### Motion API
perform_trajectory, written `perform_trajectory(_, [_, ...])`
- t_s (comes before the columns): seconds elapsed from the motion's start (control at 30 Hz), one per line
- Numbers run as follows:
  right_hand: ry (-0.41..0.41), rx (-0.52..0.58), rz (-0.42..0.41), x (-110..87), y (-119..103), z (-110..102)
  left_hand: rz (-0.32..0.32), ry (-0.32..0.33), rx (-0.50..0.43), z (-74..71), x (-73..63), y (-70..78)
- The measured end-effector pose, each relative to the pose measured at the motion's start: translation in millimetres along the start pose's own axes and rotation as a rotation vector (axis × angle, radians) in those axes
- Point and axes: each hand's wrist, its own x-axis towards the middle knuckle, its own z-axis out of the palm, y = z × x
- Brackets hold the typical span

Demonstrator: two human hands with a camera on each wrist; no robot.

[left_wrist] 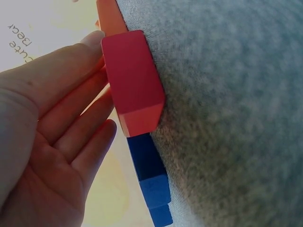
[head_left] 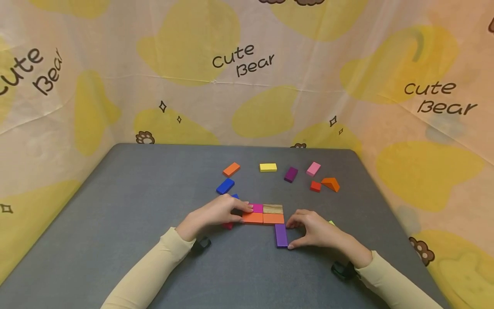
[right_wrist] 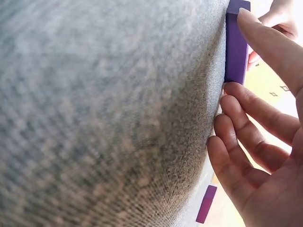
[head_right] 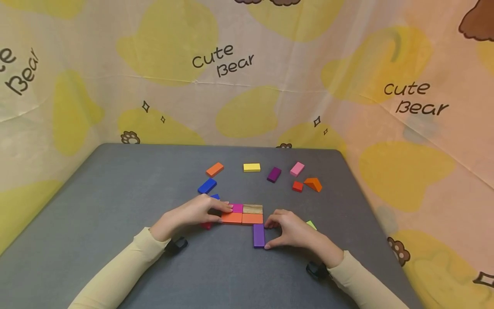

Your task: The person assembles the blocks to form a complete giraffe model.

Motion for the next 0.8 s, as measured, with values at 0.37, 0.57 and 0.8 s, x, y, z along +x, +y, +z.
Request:
perform_trajectory(0.37, [-0.004,-0.012,-0.024,0.0,1,-3,0.005,0.0,-0.003,0.6,0.1,1.0])
perform_trajectory(0.57, [0.093,-0.007,-0.076,7.4,-1,-22,0.013,0.006,0.008,0.5,0.6,-0.1])
perform_trajectory(0.8, [0.107,-0.026,-0.173,30.8,-1,-26,0.003,-0.002,0.023,-0.3,0.6,0.0])
